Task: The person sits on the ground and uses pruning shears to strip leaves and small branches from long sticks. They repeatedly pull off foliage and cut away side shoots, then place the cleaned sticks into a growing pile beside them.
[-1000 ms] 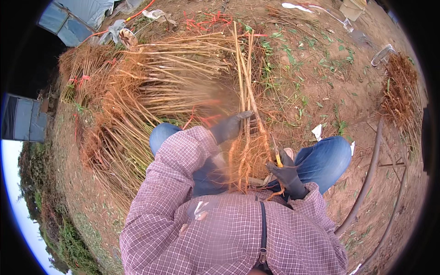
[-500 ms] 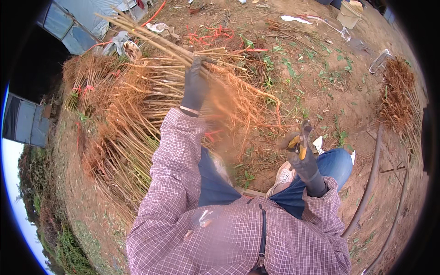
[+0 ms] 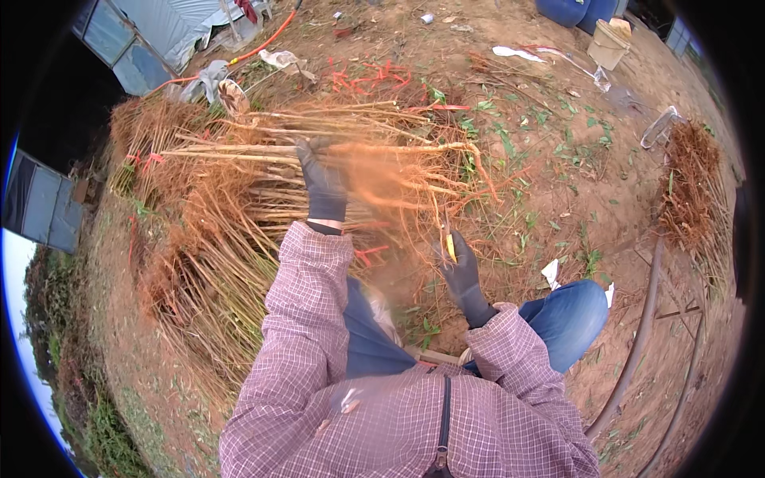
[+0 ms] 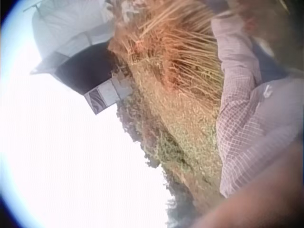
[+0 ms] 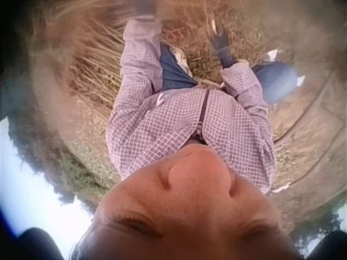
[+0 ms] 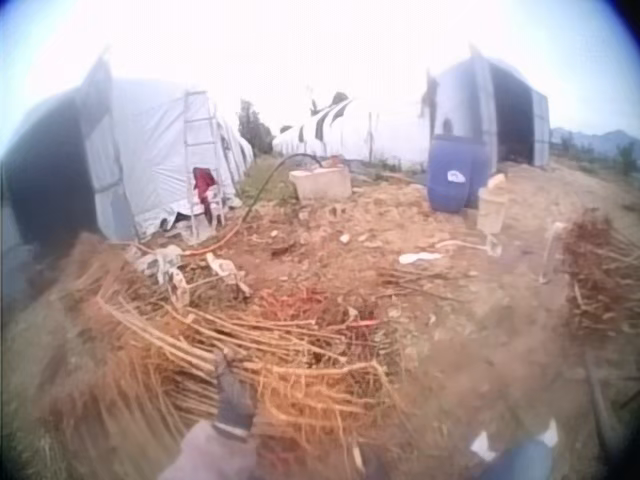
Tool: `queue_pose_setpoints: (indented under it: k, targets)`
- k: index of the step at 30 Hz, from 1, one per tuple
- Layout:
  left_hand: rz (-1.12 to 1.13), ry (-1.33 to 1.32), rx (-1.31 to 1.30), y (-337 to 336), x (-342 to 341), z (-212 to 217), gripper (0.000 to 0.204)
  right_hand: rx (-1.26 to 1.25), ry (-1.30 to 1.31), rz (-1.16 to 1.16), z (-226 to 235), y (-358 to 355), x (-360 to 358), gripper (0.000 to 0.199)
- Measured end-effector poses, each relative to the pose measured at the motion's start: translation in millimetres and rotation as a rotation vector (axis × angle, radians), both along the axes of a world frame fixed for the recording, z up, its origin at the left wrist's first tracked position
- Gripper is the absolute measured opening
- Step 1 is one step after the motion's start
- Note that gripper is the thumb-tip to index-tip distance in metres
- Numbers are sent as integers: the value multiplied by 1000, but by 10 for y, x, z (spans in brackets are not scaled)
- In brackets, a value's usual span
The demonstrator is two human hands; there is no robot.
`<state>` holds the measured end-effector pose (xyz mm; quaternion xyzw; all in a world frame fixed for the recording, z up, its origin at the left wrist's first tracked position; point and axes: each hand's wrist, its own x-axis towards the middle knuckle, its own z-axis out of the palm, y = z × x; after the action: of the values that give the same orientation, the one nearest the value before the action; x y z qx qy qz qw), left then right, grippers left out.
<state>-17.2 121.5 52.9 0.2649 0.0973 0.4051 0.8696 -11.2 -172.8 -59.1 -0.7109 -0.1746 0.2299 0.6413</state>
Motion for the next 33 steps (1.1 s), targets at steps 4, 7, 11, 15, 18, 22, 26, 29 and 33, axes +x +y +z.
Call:
queue_pose_setpoints:
  k: [4,7,11,15,18,22,26,29,33]
  targets:
    - [62,-9,-48,-172,27,122,34,-414,-269,-69,77,-103,133,53]
    - [-221,-99,69,25,-21,-165,42,-251,-687,-204,193,7,272,49]
    - [-169,-76,-16,-227,-52,-20,34,-428,-374,-122,397,-74,211,45]
    - [-183,-91,-46,-270,36,-11,33,-538,-254,-176,161,-144,188,42]
    - [-252,-67,5,-335,53,-78,34,-245,-1064,-514,59,1,347,32]
    - [-153,84,19,-489,73,40,35,-345,-588,-331,-88,-168,279,34]
    - [-349,-65,17,-496,100,5,33,-468,-561,-343,-140,-277,471,33]
    - [-448,-141,-80,-619,60,5,28,-244,-586,-378,50,-161,533,42]
    - [-412,-35,68,-707,84,-3,24,-243,-535,-352,-143,-317,492,37]
